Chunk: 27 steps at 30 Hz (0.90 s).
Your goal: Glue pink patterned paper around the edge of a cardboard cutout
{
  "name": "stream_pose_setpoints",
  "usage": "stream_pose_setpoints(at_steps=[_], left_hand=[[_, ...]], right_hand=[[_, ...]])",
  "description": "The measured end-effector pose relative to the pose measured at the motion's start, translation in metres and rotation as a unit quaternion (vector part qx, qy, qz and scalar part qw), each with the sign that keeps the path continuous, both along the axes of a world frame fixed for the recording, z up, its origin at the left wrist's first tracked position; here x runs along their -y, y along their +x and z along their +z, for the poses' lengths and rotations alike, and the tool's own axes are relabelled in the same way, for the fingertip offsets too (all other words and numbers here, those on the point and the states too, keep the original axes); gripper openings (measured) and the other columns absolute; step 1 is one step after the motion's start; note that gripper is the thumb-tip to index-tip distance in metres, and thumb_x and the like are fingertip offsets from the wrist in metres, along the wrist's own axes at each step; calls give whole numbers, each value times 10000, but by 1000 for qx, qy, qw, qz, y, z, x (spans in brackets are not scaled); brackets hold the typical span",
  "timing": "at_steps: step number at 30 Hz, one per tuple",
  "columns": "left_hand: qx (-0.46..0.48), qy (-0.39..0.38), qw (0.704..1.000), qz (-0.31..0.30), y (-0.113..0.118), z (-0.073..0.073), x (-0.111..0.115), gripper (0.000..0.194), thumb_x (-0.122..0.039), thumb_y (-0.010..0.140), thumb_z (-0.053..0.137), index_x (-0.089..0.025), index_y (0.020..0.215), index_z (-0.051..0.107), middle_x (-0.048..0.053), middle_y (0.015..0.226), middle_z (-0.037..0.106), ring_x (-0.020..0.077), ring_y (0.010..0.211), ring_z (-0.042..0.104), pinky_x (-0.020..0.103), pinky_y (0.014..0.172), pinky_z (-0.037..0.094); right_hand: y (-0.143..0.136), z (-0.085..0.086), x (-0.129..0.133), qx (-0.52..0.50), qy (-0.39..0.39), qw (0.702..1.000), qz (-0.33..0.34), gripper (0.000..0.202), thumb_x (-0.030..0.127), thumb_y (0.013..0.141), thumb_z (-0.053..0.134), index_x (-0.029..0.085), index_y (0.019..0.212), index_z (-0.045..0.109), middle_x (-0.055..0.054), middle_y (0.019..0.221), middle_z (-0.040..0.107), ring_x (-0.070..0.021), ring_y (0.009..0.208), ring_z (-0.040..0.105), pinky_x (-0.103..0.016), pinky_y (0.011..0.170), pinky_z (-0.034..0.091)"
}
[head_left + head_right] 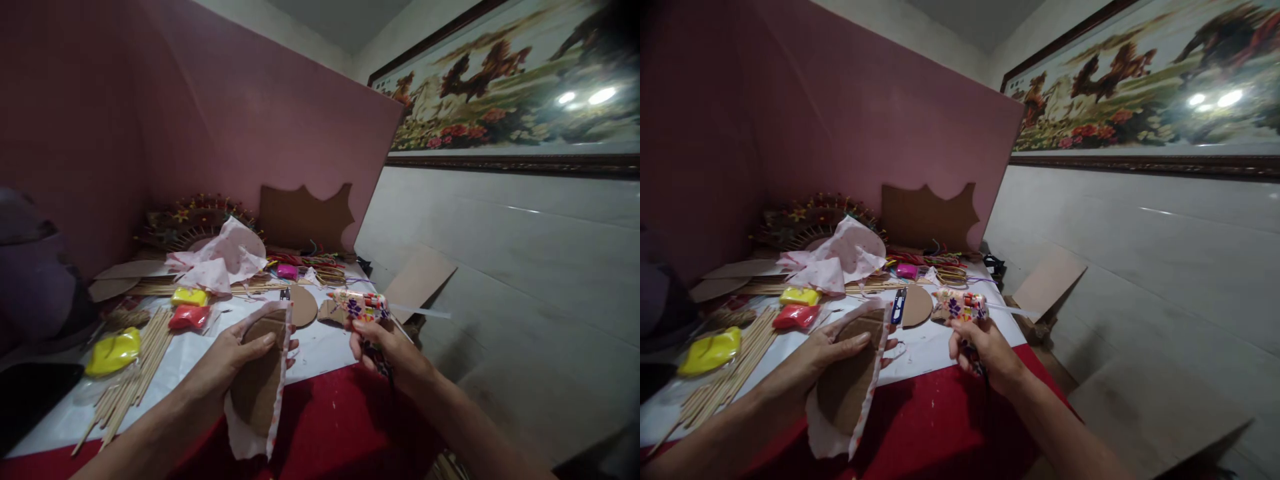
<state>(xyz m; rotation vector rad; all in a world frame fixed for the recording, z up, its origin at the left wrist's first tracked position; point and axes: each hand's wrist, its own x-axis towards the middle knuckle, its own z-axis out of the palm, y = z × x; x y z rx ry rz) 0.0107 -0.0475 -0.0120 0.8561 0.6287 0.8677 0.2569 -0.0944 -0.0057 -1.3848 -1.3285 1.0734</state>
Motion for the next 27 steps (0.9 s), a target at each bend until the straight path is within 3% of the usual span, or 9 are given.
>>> stream_pose_setpoints(at_steps=[2, 4, 9, 16, 21, 27], left_hand=[[4, -4, 1000, -17, -1, 1, 1, 619, -183, 752, 689, -244, 1324, 460, 139, 1070, 701, 300, 977, 658, 424, 844, 503], [5, -9, 1000, -26, -1, 1, 2, 583, -186, 762, 677, -252, 1306, 477, 131, 1075, 698, 301, 982, 654, 431, 848, 495], [6, -2, 999, -53, -1, 1, 5, 482, -188, 759, 676, -251, 1223, 561, 112, 1067, 702, 288, 995, 645, 393, 861, 474], [2, -10, 998, -59, -1, 3, 5, 459, -216, 761, 677, -272, 1206, 578, 109, 1096, 694, 299, 1013, 631, 424, 889, 443], [5, -10, 998, -66, -2, 0, 5, 467, -202, 779, 656, -259, 1232, 558, 103, 1052, 707, 249, 947, 646, 370, 853, 448], [7, -10, 998, -67, -3, -2, 6, 469, -185, 791, 640, -255, 1245, 548, 90, 1050, 704, 221, 898, 646, 376, 872, 433]], right_hand=[[-11, 6, 7, -61, -38, 996, 46, 362, 505, 798, 519, 157, 888, 567, 21, 513, 568, -75, 352, 415, -174, 350, 285], [-20, 12, 14, -57, -47, 995, 70, 367, 508, 776, 557, 158, 884, 575, 25, 504, 564, -69, 352, 400, -171, 346, 279], [-28, 17, 22, -13, -39, 994, 100, 390, 532, 786, 556, 169, 646, 526, 51, 479, 433, -54, 366, 309, -193, 345, 213], [-27, 12, 22, 21, 44, 995, 86, 188, 407, 842, 571, 225, 854, 524, 50, 603, 381, -97, 489, 296, -216, 404, 262], [-30, 18, 21, 42, 21, 993, 105, 207, 419, 852, 545, 217, 814, 530, 42, 611, 380, -105, 510, 297, -223, 446, 299], [-36, 31, 22, 64, -23, 994, 91, 215, 405, 844, 570, 192, 864, 589, 37, 601, 459, -119, 542, 396, -235, 535, 381]])
